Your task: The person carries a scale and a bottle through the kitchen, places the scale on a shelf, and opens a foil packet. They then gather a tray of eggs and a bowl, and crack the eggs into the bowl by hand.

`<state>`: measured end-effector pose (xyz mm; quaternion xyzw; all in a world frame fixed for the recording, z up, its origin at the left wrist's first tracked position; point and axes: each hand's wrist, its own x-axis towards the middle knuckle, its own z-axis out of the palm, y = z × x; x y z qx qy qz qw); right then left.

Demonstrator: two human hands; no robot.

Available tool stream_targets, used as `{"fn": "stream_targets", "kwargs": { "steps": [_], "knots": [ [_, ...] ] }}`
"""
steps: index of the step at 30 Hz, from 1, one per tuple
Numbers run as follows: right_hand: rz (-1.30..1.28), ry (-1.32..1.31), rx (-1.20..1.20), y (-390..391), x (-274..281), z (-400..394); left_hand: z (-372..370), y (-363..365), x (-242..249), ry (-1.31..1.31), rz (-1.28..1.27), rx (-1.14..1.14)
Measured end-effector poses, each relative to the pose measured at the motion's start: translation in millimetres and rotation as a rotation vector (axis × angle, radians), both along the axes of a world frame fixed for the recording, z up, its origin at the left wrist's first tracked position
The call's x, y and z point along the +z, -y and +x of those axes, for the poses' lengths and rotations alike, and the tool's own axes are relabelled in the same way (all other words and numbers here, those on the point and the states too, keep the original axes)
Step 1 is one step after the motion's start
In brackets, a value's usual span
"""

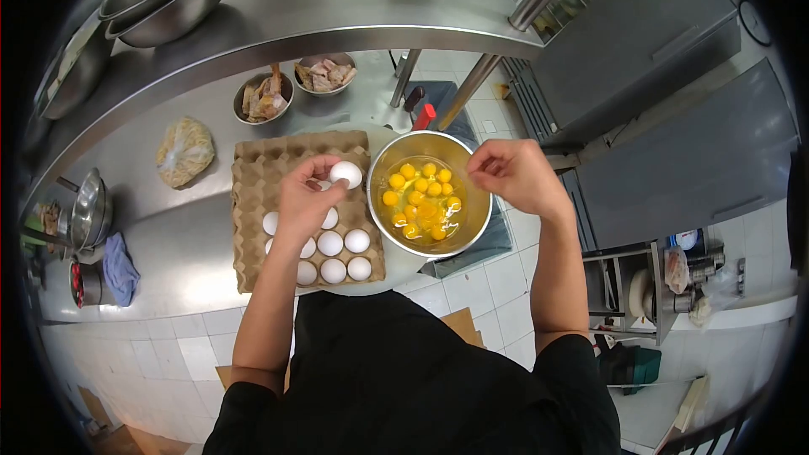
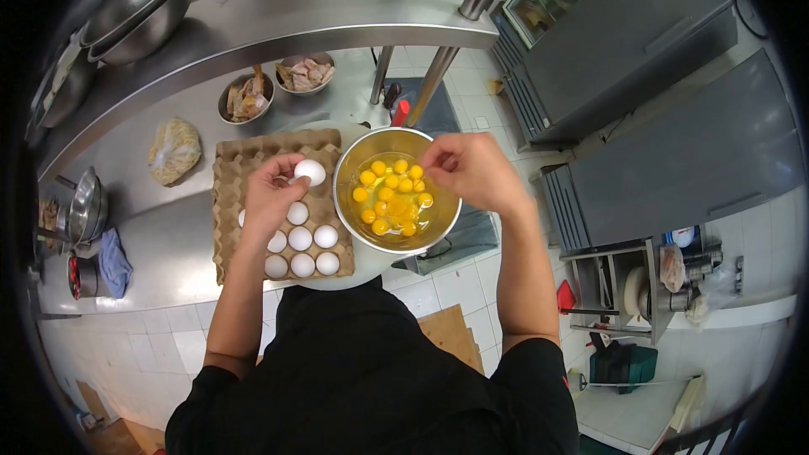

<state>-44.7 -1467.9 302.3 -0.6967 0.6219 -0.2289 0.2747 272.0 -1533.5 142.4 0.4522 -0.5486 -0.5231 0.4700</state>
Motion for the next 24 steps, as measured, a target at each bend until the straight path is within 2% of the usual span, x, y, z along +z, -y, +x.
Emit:
{"fn": "stream_targets", "kwargs": {
  "steps": [2, 4, 5, 8, 13, 18, 24],
  "knots": [
    [0.022, -0.028, -0.056, 0.3, -2.1, -0.4, -2.3, -1.1, 2.3, 0.005, -0.005, -0.004],
    [0.037, -0.078, 0.064, 5.6, -36.7, -0.4, -4.3, -2.5, 7.0, 0.012, -0.013, -0.008],
    [0.062, -0.207, 0.162, 9.2, -55.1, 0.8, -5.2, -3.3, 9.6, 0.044, -0.013, -0.015],
    [0.084, -0.303, 0.225, 9.1, -99.7, 18.8, -5.3, -3.1, 8.2, 0.07, -0.015, -0.02],
    [0.039, -0.491, 0.327, 11.0, -140.9, 35.1, -3.6, -4.4, 4.7, 0.052, -0.009, -0.011],
    [0.127, -0.577, 0.311, 18.0, -153.2, 41.8, -2.8, -9.2, 5.7, 0.058, 0.0, -0.003],
    [0.209, -0.439, 0.276, 17.0, -124.6, 29.5, 0.3, -8.8, 2.0, 0.044, -0.009, 0.017]
  ]
}}
